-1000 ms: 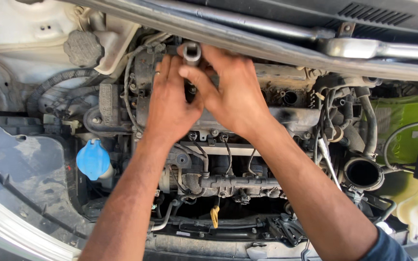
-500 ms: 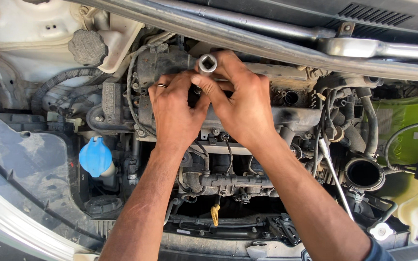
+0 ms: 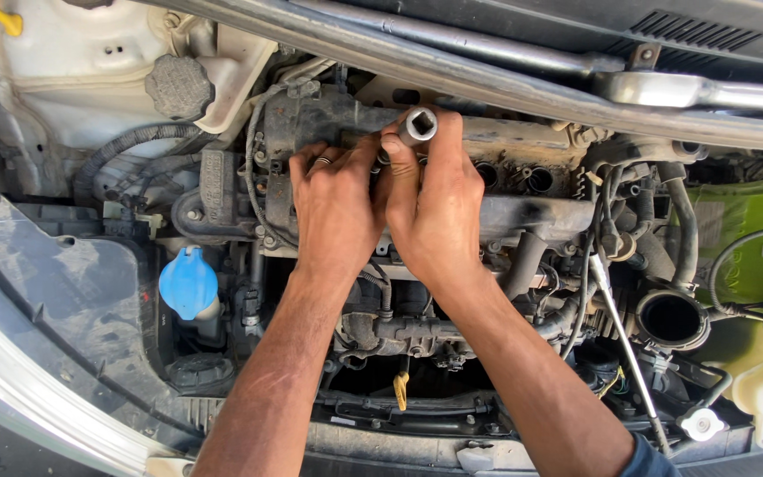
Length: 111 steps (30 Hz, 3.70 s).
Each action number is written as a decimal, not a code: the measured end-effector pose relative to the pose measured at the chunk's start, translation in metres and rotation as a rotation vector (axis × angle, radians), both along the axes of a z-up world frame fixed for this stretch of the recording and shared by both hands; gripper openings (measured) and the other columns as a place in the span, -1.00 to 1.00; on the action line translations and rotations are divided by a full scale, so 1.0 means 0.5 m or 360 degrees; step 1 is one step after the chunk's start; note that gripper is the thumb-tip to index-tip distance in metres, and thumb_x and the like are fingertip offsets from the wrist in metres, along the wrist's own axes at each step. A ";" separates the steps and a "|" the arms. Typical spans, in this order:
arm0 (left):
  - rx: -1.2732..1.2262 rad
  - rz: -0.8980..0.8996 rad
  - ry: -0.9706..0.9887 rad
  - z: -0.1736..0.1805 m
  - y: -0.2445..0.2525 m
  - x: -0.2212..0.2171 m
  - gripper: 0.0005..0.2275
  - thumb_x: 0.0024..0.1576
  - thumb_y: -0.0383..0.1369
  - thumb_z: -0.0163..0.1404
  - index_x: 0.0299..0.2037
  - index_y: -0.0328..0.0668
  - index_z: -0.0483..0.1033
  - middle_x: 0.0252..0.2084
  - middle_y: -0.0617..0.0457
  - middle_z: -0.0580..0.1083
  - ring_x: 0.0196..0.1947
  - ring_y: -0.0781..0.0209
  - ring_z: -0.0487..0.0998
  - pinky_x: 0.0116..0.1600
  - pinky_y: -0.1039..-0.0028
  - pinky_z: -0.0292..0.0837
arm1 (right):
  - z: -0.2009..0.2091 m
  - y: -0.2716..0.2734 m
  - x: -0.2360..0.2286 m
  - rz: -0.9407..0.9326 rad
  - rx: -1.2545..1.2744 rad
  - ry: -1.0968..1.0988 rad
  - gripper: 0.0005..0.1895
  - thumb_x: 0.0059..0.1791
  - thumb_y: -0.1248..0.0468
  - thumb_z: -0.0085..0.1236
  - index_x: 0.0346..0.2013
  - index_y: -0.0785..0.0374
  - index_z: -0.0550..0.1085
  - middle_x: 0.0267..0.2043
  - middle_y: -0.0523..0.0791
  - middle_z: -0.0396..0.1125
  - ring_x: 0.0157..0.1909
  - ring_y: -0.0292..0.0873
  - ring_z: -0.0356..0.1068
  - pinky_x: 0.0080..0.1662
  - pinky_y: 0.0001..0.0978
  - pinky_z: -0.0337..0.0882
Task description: The person removes the ignition coils from the engine block by hand and then uses a T-handle socket wrench to unscrew and extract the spark plugs one at a time.
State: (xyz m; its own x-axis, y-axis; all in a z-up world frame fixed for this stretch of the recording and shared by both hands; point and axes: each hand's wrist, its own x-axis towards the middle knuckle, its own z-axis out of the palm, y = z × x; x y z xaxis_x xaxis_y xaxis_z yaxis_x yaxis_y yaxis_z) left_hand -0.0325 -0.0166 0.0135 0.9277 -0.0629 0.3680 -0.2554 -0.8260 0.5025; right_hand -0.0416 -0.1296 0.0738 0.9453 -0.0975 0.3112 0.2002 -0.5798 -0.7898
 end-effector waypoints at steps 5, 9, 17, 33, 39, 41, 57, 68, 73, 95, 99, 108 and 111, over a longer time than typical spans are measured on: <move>0.0062 0.0030 0.0023 0.003 0.002 0.005 -0.85 0.13 -0.33 0.17 -0.11 -0.07 0.63 -0.41 0.02 0.65 -0.23 0.02 0.70 0.30 0.17 0.26 | 0.045 0.027 -0.016 -0.0079 -0.0003 0.0130 -0.77 0.20 0.05 0.01 -0.07 0.13 0.31 -0.23 0.05 0.49 -0.12 0.27 0.53 -0.12 0.12 0.51; -0.0006 0.0035 0.0168 0.038 0.004 -0.010 -0.71 0.04 -0.35 0.21 -0.01 0.03 0.63 -0.32 -0.03 0.66 -0.10 -0.11 0.66 0.22 0.07 0.28 | 0.058 0.003 -0.070 -0.0008 0.0006 0.0471 -0.77 0.19 0.13 -0.04 -0.02 0.23 0.27 -0.23 0.22 0.45 -0.08 0.52 0.44 -0.19 0.28 0.47; -0.0046 0.0071 0.0074 -0.014 -0.002 -0.004 -0.65 -0.05 -0.31 0.29 -0.05 0.00 0.55 -0.27 0.04 0.64 -0.17 -0.04 0.66 0.25 0.16 0.30 | 0.033 -0.054 0.004 0.0016 -0.0170 0.0832 -0.62 -0.04 0.11 0.28 0.01 0.07 0.41 -0.49 -0.08 0.44 -0.31 0.18 0.55 -0.20 0.11 0.45; 0.0259 0.0379 0.0296 0.011 -0.042 0.029 -0.80 0.02 -0.23 0.01 -0.33 -0.11 0.64 0.02 0.02 0.30 0.17 -0.20 0.20 0.21 -0.05 0.07 | -0.008 -0.062 0.063 0.0269 -0.0543 0.0545 -0.77 0.03 0.13 0.28 -0.20 0.22 0.50 -0.34 0.03 0.46 -0.19 0.31 0.52 -0.21 0.25 0.50; 0.0391 0.0127 -0.0144 0.002 -0.034 0.022 -0.86 0.29 -0.19 0.05 -0.10 0.11 0.66 -0.10 0.16 0.64 0.10 0.13 0.54 0.20 0.17 0.27 | 0.003 -0.024 0.028 -0.0100 -0.0344 0.0587 -0.65 0.08 0.04 0.02 -0.13 0.29 0.30 -0.46 0.19 0.42 -0.36 0.42 0.51 -0.33 0.32 0.47; 0.0482 0.0054 -0.0225 -0.009 -0.032 0.009 -0.84 0.21 -0.25 0.07 -0.04 0.10 0.60 -0.14 0.18 0.61 0.05 0.16 0.56 0.21 0.18 0.27 | 0.017 -0.023 0.014 -0.0183 -0.0247 0.0608 -0.66 0.04 0.04 0.02 -0.14 0.25 0.27 -0.49 0.18 0.42 -0.34 0.42 0.52 -0.30 0.30 0.47; 0.0460 -0.0392 -0.0181 0.015 -0.020 -0.009 -0.45 -0.16 -0.62 0.24 0.10 -0.04 0.47 -0.04 0.08 0.65 -0.05 0.11 0.62 0.09 0.21 0.24 | 0.206 -0.032 -0.207 -0.0637 0.0197 0.0649 -0.83 0.14 0.22 -0.06 -0.30 0.18 0.25 -0.51 -0.20 0.05 -0.46 -0.31 0.00 -0.36 -0.35 0.08; -0.0496 -0.0854 0.0605 0.212 -0.055 -0.204 -0.67 0.23 -0.58 0.10 0.17 -0.25 0.35 -0.09 -0.05 0.36 -0.38 0.22 0.49 -0.28 0.43 0.60 | 0.233 -0.111 -0.196 -0.0230 0.2127 0.0091 -0.81 0.12 0.19 0.08 -0.05 0.21 0.38 -0.31 -0.13 0.31 -0.34 -0.23 0.22 -0.20 -0.36 0.27; -0.0734 -0.1046 0.0793 0.272 -0.061 -0.244 -0.74 0.37 -0.39 -0.21 0.20 -0.34 0.31 -0.07 -0.13 0.43 -0.21 -0.06 0.50 -0.07 0.15 0.47 | 0.222 -0.097 -0.197 -0.0158 0.2148 0.0098 -0.88 0.10 0.22 0.00 -0.20 0.21 0.36 -0.34 -0.14 0.18 -0.39 -0.27 0.12 -0.22 -0.35 0.14; -0.0561 -0.0827 0.0720 0.283 -0.059 -0.285 -0.82 0.33 -0.34 -0.04 0.08 -0.17 0.39 -0.21 0.01 0.48 -0.41 0.01 0.52 -0.24 0.14 0.47 | 0.204 -0.112 -0.229 -0.0365 0.1751 0.0199 -0.82 0.10 0.19 0.09 -0.11 0.23 0.42 -0.23 -0.04 0.43 -0.15 -0.10 0.45 0.04 -0.23 0.51; -0.0513 -0.0587 0.1249 0.259 -0.002 -0.308 -0.78 0.36 -0.13 -0.13 0.05 0.12 0.53 -0.23 0.15 0.45 -0.37 0.10 0.46 -0.19 0.29 0.39 | 0.228 -0.169 -0.180 -0.0364 0.1054 0.0009 -0.87 0.25 0.30 -0.08 0.11 0.15 0.30 0.00 -0.05 0.34 0.02 -0.16 0.49 0.05 -0.50 0.52; -0.0748 -0.0278 0.1274 0.251 0.054 -0.260 -0.70 0.33 -0.11 -0.21 0.15 0.05 0.45 -0.02 0.15 0.59 0.03 0.19 0.41 0.06 0.33 0.36 | 0.243 -0.157 0.029 0.0270 -0.0985 -0.0469 -0.85 0.26 0.39 0.18 0.12 0.38 0.49 -0.01 0.00 0.48 -0.05 0.00 0.23 -0.06 -0.11 0.17; -0.0844 -0.0346 0.1021 0.258 0.061 -0.217 -0.64 0.36 -0.16 -0.30 0.26 -0.04 0.37 0.40 0.01 0.46 0.58 -0.37 0.07 0.44 -0.12 0.03 | 0.272 -0.141 -0.021 0.0223 -0.0855 -0.0505 -0.77 0.29 0.62 0.22 0.25 0.59 0.49 0.21 0.21 0.22 0.24 0.21 0.20 0.03 -0.07 0.42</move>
State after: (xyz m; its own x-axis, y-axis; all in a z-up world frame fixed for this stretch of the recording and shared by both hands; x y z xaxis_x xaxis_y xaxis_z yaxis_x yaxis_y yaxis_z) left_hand -0.1410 0.0138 0.1425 0.9537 -0.2315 -0.1921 0.0846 -0.4066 0.9097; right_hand -0.0521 -0.2002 0.2099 0.7917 0.2678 0.5490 0.4791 -0.8298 -0.2862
